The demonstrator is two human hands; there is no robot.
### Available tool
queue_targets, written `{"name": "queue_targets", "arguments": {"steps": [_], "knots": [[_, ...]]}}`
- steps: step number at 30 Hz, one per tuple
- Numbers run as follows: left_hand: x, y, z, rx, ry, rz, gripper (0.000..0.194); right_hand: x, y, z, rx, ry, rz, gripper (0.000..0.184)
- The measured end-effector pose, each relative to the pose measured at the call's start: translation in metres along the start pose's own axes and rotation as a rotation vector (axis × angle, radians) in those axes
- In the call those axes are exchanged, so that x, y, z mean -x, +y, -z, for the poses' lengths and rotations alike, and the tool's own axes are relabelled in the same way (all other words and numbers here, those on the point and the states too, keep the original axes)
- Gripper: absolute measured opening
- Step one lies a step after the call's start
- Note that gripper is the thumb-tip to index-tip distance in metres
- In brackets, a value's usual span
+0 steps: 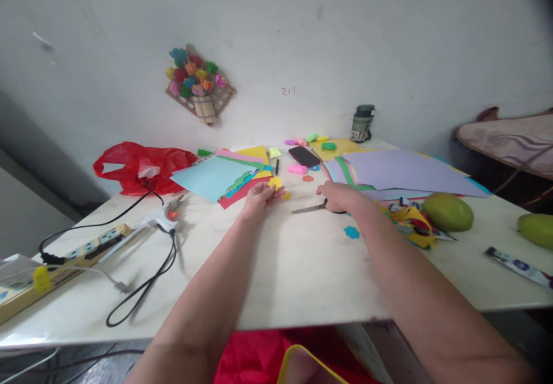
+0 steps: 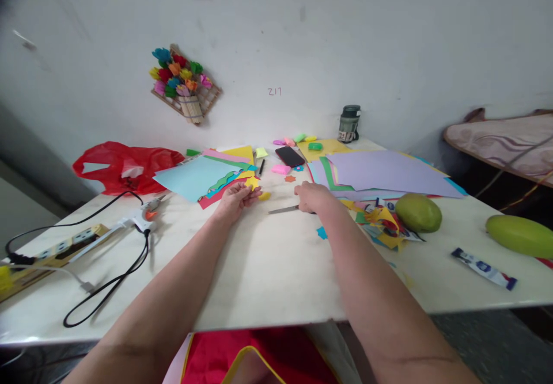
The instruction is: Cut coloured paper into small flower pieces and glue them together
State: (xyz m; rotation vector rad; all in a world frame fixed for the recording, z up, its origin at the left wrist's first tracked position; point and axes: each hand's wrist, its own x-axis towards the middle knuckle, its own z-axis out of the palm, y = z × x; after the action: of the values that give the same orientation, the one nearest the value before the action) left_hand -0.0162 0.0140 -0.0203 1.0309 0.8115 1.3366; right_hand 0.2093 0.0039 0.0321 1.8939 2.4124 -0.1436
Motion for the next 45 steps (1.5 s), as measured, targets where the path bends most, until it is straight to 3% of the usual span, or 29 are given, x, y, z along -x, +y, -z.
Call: {"name": "queue_targets", "arguments": {"steps": [9,23,29,31,34,38,45], "knots": [[-0.004,0.000,0.006,0.034,0.068,-0.015,0.020,0.001,0.004,0.004,0.048,-0.121,-0.011,0.053],[-0.007,-0.002,0.009,0.132,0.097,-0.051,0.020,0.007,0.006,0.015,-0.047,-0.117,0.028,0.046],[-0.005,0.001,0.007,0.138,0.097,-0.057,0.017,0.000,0.021,0.005,-0.486,0.025,0.129,0.044],[-0.004,0.001,0.007,0.135,0.090,-0.051,0.016,-0.003,0.021,0.001,-0.700,0.038,0.099,0.046],[-0.004,0.002,0.006,0.135,0.068,-0.034,0.016,-0.005,0.016,-0.002,-0.948,0.092,0.034,0.036],[-0.003,0.003,0.007,0.120,0.059,0.006,0.013,-0.006,0.008,0.000,-1.160,0.195,0.009,0.018],[-0.001,0.003,0.004,0.117,-0.013,0.069,0.013,-0.017,-0.012,-0.010,-1.426,0.189,0.060,0.026]]}}
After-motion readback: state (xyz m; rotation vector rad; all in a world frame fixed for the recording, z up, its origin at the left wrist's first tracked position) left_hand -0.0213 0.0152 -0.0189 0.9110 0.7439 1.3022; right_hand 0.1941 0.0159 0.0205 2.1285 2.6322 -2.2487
